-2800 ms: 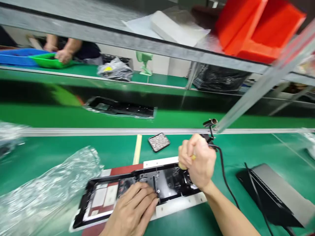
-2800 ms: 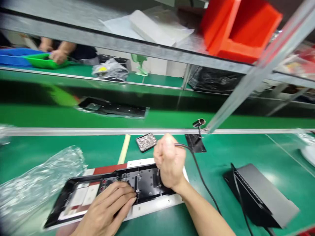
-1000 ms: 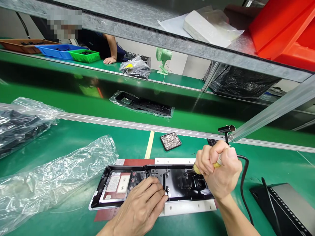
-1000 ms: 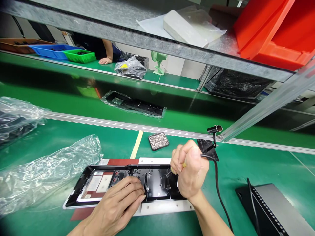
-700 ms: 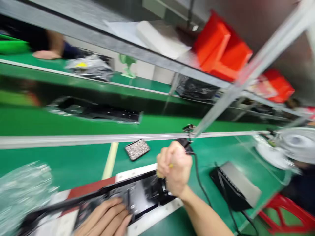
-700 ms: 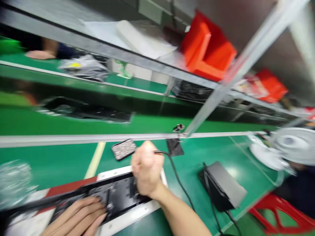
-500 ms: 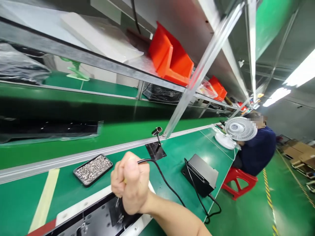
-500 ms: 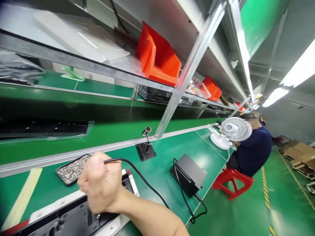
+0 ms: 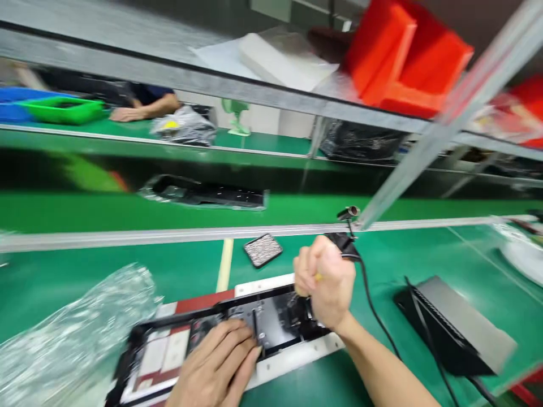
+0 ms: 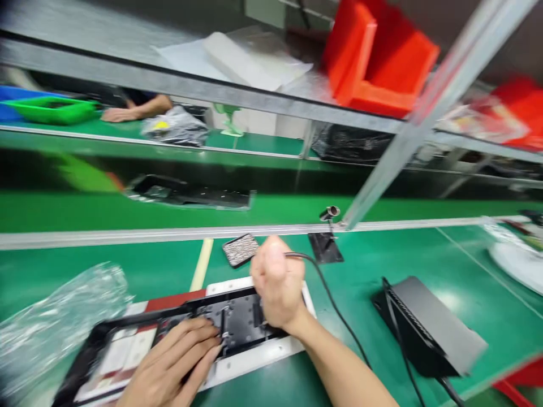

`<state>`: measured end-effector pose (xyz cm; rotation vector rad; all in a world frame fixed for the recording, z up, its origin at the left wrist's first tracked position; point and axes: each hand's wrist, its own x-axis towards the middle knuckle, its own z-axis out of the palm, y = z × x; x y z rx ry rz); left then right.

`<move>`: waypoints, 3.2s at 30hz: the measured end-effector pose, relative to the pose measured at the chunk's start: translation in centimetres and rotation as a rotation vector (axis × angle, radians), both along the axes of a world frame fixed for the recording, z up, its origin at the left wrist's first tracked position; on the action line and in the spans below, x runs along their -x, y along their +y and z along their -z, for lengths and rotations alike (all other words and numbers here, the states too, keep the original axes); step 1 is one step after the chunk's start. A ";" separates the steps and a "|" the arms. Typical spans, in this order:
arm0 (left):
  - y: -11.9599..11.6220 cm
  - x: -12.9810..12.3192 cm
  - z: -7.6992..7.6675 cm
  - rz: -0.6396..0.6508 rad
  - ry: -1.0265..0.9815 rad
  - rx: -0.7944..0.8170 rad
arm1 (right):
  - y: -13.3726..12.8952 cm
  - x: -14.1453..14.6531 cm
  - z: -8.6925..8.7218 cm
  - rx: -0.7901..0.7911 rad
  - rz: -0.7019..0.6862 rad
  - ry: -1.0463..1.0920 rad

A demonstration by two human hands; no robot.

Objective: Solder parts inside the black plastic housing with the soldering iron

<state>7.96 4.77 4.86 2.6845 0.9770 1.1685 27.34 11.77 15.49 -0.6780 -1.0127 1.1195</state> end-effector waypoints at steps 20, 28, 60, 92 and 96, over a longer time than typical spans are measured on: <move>-0.3 -0.8 -0.7 -0.079 -0.088 0.148 | 0.1 -0.1 -1.3 0.013 0.044 -0.049; -0.3 -0.8 -0.7 -0.083 -0.091 0.149 | 0.1 -0.1 -1.4 0.038 0.049 -0.052; -0.4 -0.8 -0.3 -0.060 -0.105 0.209 | 0.0 -0.1 -1.4 0.018 0.038 -0.061; -0.3 -0.8 -0.3 -0.066 -0.109 0.177 | 0.0 -0.1 -1.3 0.024 0.029 -0.051; -0.4 -0.8 -0.4 -0.070 -0.107 0.166 | 0.0 -0.1 -1.3 0.020 0.019 -0.047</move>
